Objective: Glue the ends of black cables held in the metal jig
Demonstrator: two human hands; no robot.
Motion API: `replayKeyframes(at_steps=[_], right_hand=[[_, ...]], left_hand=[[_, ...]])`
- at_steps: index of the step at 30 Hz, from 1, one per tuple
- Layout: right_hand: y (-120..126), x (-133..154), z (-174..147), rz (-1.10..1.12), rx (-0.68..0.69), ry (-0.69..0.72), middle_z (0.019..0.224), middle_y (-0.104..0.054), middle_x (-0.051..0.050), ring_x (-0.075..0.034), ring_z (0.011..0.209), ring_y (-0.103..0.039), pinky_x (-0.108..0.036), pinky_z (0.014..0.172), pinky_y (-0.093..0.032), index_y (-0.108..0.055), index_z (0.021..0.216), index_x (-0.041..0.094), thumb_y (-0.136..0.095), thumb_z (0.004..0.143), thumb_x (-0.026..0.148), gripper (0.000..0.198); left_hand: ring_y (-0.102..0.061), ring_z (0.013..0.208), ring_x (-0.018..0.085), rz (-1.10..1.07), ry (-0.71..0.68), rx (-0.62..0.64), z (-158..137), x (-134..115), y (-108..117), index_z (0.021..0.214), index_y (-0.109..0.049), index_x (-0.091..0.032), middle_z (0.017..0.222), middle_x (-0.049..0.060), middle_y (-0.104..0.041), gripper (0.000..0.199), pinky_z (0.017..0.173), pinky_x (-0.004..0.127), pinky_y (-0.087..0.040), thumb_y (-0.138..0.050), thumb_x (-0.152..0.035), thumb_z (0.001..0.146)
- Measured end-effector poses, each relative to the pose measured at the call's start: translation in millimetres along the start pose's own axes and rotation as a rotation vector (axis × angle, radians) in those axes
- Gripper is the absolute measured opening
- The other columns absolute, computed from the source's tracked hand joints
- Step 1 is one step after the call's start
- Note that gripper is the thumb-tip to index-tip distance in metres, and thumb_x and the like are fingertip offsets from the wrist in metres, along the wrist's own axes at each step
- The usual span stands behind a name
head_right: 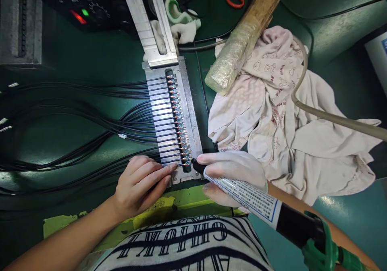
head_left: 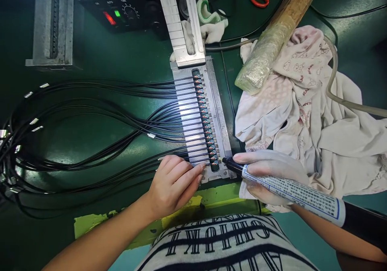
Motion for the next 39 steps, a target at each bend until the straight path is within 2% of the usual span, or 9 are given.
replayKeyframes(at_steps=[7,16,20,27,30,39], right_hand=[[0.6,-1.5,-1.3,-0.019,0.002,0.004,0.106,-0.075,-0.006,-0.017,0.095,-0.073,-0.027,0.083,-0.061,-0.064,0.098,0.022,-0.076,0.076,0.022,0.024],[0.2,0.5,-0.5,-0.029,-0.02,0.013,0.103,-0.076,-0.007,-0.017,0.093,-0.073,-0.026,0.082,-0.06,-0.064,0.096,0.021,-0.074,0.077,0.023,0.022],[0.9,1.5,-0.6,-0.057,0.017,0.044,0.105,-0.076,-0.006,-0.017,0.092,-0.074,-0.027,0.08,-0.062,-0.063,0.098,0.023,-0.075,0.077,0.024,0.025],[1.6,2.0,-1.2,-0.05,0.003,0.077,0.102,-0.076,-0.008,-0.016,0.089,-0.074,-0.027,0.08,-0.06,-0.064,0.096,0.02,-0.073,0.078,0.023,0.02],[1.7,1.1,-2.7,-0.054,0.035,0.074,0.104,-0.076,-0.009,-0.016,0.092,-0.073,-0.025,0.082,-0.059,-0.064,0.096,0.019,-0.075,0.077,0.023,0.022],[1.7,2.9,-0.5,-0.013,0.012,0.08,0.104,-0.075,-0.009,-0.015,0.093,-0.072,-0.025,0.08,-0.059,-0.064,0.098,0.018,-0.074,0.078,0.021,0.022]], left_hand=[[-0.055,0.072,0.019,0.007,0.016,-0.001,1.0,-0.1,1.1,0.117,-0.062,-0.012,0.077,0.005,-0.064,0.029,0.065,0.034,-0.042,-0.061,-0.01,0.087],[-0.053,0.073,0.02,-0.008,-0.005,-0.008,-0.2,0.6,-0.4,0.112,-0.064,-0.006,0.076,0.008,-0.064,0.029,0.064,0.035,-0.04,-0.065,-0.005,0.083],[-0.053,0.073,0.02,-0.011,-0.005,-0.005,0.4,0.2,0.0,0.113,-0.063,-0.006,0.077,0.008,-0.064,0.029,0.065,0.035,-0.04,-0.065,-0.005,0.084],[-0.053,0.074,0.019,-0.007,0.003,0.0,0.1,0.2,0.1,0.116,-0.062,-0.009,0.078,0.007,-0.064,0.031,0.065,0.034,-0.04,-0.064,-0.007,0.086],[-0.053,0.074,0.019,-0.005,0.004,-0.004,0.3,0.2,0.0,0.115,-0.062,-0.009,0.077,0.007,-0.064,0.029,0.065,0.034,-0.04,-0.063,-0.007,0.086],[-0.053,0.074,0.02,-0.017,-0.004,0.001,-0.8,0.2,0.7,0.113,-0.063,-0.005,0.077,0.009,-0.063,0.029,0.065,0.035,-0.04,-0.065,-0.005,0.084]])
Point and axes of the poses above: each hand's wrist, its own z-axis towards the middle knuckle, its own y-axis out of the back of the hand, x = y × z, the point moved 3 cm from there along z, towards the middle knuckle
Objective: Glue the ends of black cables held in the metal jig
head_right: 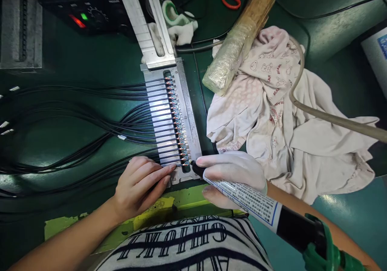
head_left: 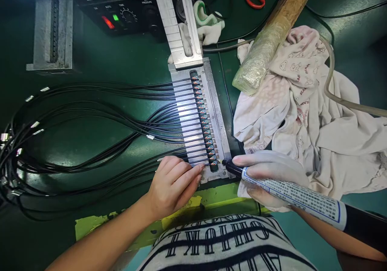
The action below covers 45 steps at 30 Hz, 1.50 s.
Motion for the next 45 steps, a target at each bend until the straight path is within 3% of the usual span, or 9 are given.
replayKeyframes(at_steps=[31,40,43,45], right_hand=[[-0.5,-2.5,-3.9,0.002,0.02,0.006,0.107,-0.075,-0.009,-0.017,0.094,-0.073,-0.028,0.082,-0.06,-0.063,0.103,0.02,-0.073,0.079,0.02,0.026],[0.1,0.9,-0.4,-0.033,-0.021,-0.028,0.1,-0.077,-0.007,-0.016,0.088,-0.074,-0.025,0.079,-0.06,-0.063,0.093,0.021,-0.074,0.077,0.021,0.019],[-1.3,-1.3,-4.1,0.062,-0.052,-0.075,0.102,-0.076,-0.007,-0.019,0.091,-0.074,-0.029,0.08,-0.062,-0.065,0.093,0.021,-0.073,0.078,0.019,0.017],[-0.8,-7.1,-6.6,0.283,-0.166,-0.147,0.104,-0.076,-0.006,-0.019,0.089,-0.074,-0.031,0.073,-0.063,-0.066,0.095,0.022,-0.071,0.081,0.02,0.015]], left_hand=[[-0.052,0.074,0.02,-0.001,0.001,0.0,1.1,0.3,-1.2,0.112,-0.063,-0.004,0.077,0.009,-0.063,0.028,0.065,0.035,-0.041,-0.065,-0.004,0.084],[-0.053,0.073,0.019,0.021,-0.002,-0.014,2.5,-1.1,0.5,0.114,-0.062,-0.008,0.077,0.007,-0.063,0.027,0.066,0.034,-0.041,-0.061,-0.007,0.086],[-0.052,0.071,0.018,0.049,-0.007,-0.028,3.2,-1.5,-0.8,0.113,-0.062,-0.011,0.077,0.005,-0.063,0.025,0.065,0.033,-0.041,-0.059,-0.009,0.088],[-0.052,0.071,0.017,0.072,-0.015,-0.043,2.5,-2.1,-3.4,0.112,-0.062,-0.012,0.077,0.005,-0.063,0.023,0.065,0.033,-0.041,-0.059,-0.01,0.089]])
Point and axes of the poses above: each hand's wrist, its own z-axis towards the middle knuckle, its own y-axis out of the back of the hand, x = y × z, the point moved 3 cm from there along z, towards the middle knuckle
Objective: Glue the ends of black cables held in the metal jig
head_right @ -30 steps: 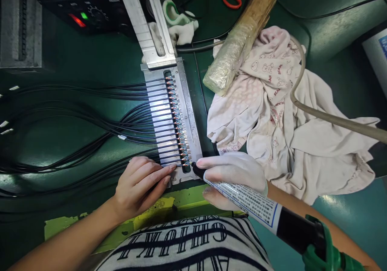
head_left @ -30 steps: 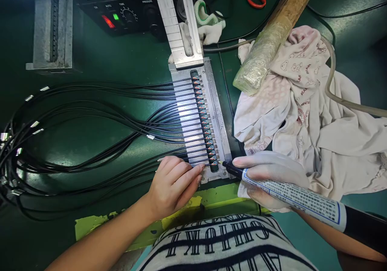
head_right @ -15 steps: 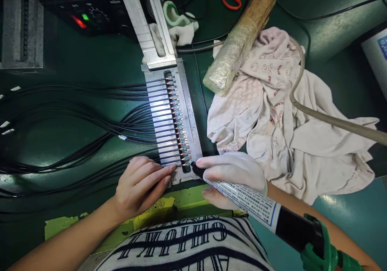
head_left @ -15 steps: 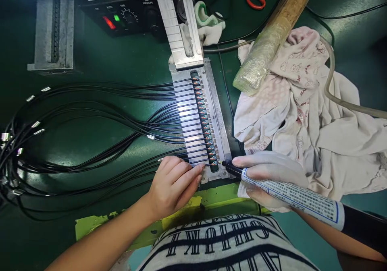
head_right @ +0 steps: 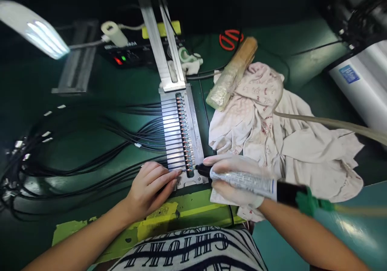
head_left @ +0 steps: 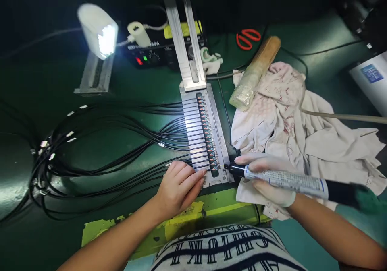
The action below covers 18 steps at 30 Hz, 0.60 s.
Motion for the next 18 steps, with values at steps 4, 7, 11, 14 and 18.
replayKeyframes(at_steps=[4,7,11,14,18], right_hand=[[15,-15,4,0.518,-0.359,-0.173,0.098,-0.076,-0.002,-0.012,0.053,-0.065,-0.024,0.047,-0.054,-0.067,0.091,0.024,-0.075,0.078,0.033,0.018],[38,-17,12,0.641,-0.521,-0.158,0.096,-0.076,-0.001,-0.008,0.05,-0.059,-0.023,0.053,-0.054,-0.068,0.092,0.025,-0.07,0.081,0.045,0.023],[71,-19,15,0.737,-0.636,-0.107,0.099,-0.074,0.0,-0.009,0.057,-0.06,-0.023,0.055,-0.053,-0.069,0.092,0.027,-0.056,0.088,0.057,0.033],[87,-25,14,0.801,-0.668,-0.102,0.098,-0.074,0.001,-0.01,0.057,-0.058,-0.025,0.054,-0.054,-0.069,0.09,0.026,-0.057,0.088,0.055,0.031],[95,-30,15,0.86,-0.663,-0.113,0.1,-0.073,0.001,-0.011,0.057,-0.058,-0.027,0.056,-0.055,-0.069,0.092,0.026,-0.059,0.088,0.051,0.027]], left_hand=[[-0.054,0.073,0.017,0.025,-0.061,-0.071,-4,-8,1,0.112,-0.06,-0.014,0.08,0.005,-0.065,0.023,0.066,0.032,-0.042,-0.057,-0.008,0.09],[-0.055,0.074,0.017,0.023,-0.08,-0.105,0,-22,15,0.113,-0.059,-0.014,0.083,0.006,-0.065,0.023,0.068,0.031,-0.043,-0.053,-0.007,0.091],[-0.059,0.082,0.02,0.114,0.001,0.069,39,-36,29,0.113,-0.061,-0.017,0.093,0.008,-0.066,0.021,0.07,0.032,-0.045,-0.049,-0.019,0.096],[-0.06,0.102,0.027,0.257,0.165,0.171,104,-29,18,0.124,-0.059,-0.018,0.109,0.011,-0.065,0.034,0.09,0.042,-0.046,-0.05,-0.034,0.096],[-0.054,0.12,0.04,0.361,0.324,0.08,202,-7,-23,0.144,-0.038,-0.006,0.128,0.025,-0.057,0.076,0.098,0.054,-0.042,-0.061,-0.051,0.087]])
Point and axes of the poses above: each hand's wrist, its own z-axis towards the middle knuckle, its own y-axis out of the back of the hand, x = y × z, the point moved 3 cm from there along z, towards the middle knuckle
